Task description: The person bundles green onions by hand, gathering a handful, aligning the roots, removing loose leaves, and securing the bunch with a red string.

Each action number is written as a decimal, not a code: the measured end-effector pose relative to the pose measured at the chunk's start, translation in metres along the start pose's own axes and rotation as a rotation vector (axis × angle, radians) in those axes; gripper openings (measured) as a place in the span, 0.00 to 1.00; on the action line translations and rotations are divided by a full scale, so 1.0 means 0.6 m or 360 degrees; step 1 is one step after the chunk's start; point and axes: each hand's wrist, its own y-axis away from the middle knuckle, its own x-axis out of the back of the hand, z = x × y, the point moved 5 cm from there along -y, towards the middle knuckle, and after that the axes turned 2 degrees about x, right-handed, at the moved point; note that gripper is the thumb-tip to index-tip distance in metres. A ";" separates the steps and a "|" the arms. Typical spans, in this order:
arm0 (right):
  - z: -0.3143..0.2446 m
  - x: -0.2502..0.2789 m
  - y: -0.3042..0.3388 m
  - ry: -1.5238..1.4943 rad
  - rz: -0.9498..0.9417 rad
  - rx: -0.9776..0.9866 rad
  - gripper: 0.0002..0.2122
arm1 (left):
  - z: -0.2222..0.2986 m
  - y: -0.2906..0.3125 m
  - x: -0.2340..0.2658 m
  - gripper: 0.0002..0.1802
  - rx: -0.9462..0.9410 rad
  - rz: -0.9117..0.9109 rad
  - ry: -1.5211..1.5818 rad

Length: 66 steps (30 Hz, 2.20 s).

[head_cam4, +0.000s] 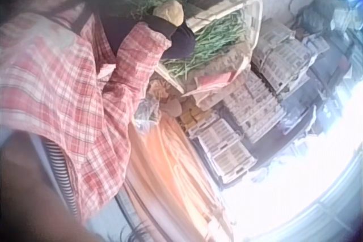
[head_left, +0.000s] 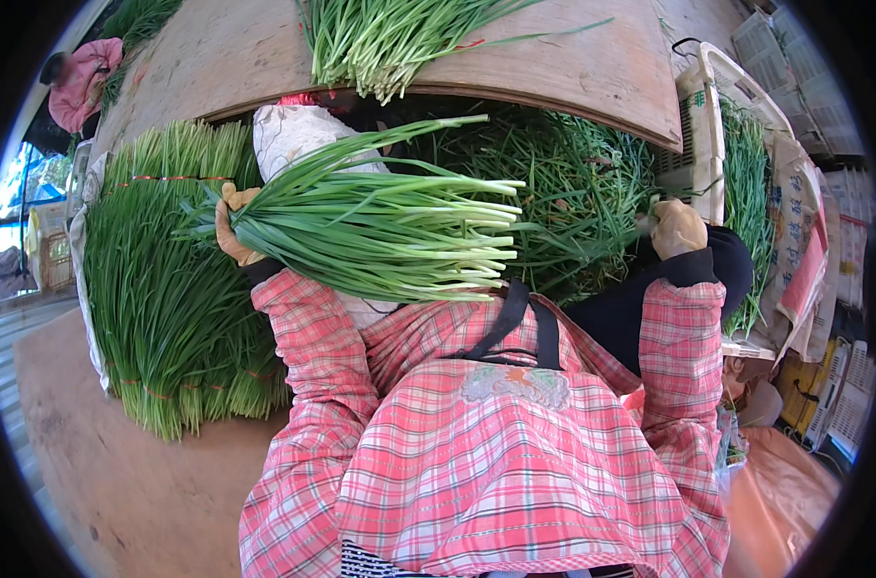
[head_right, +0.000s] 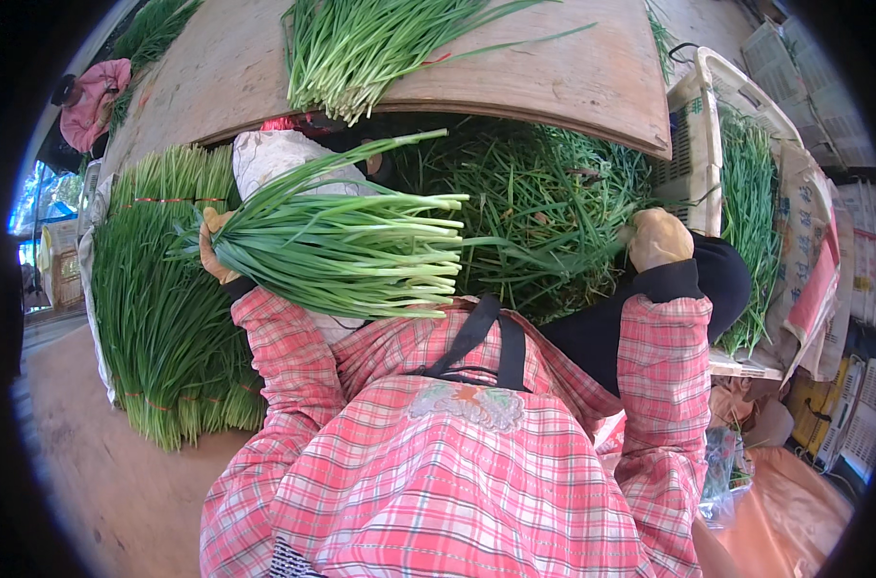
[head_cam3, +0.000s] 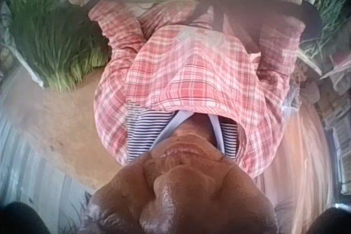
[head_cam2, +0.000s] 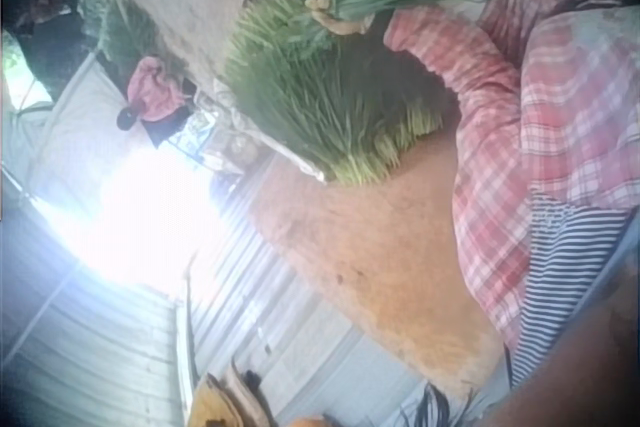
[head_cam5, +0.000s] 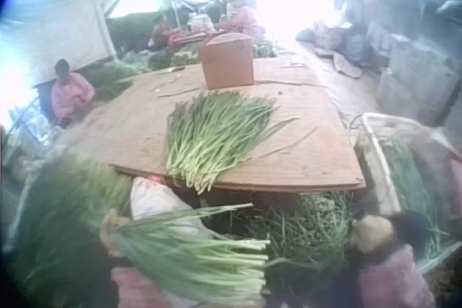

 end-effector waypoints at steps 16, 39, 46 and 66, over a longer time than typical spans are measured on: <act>-0.299 -0.114 -0.023 -0.1491 -0.0192 0.0542 0.11 | -0.035 0.013 -0.080 0.09 0.0495 -0.0409 0.0049; -0.309 -0.137 -0.002 -0.2923 -0.0809 0.0808 0.11 | -0.030 -0.014 -0.055 0.09 0.0005 -0.0645 -0.0068; -0.314 -0.136 0.026 -0.2557 -0.0790 0.0259 0.06 | -0.036 -0.008 -0.073 0.09 -0.0307 -0.0994 0.0139; -0.287 -0.057 0.063 -0.1137 -0.0139 0.1118 0.20 | -0.030 -0.018 -0.068 0.22 -0.0279 -0.1566 0.0225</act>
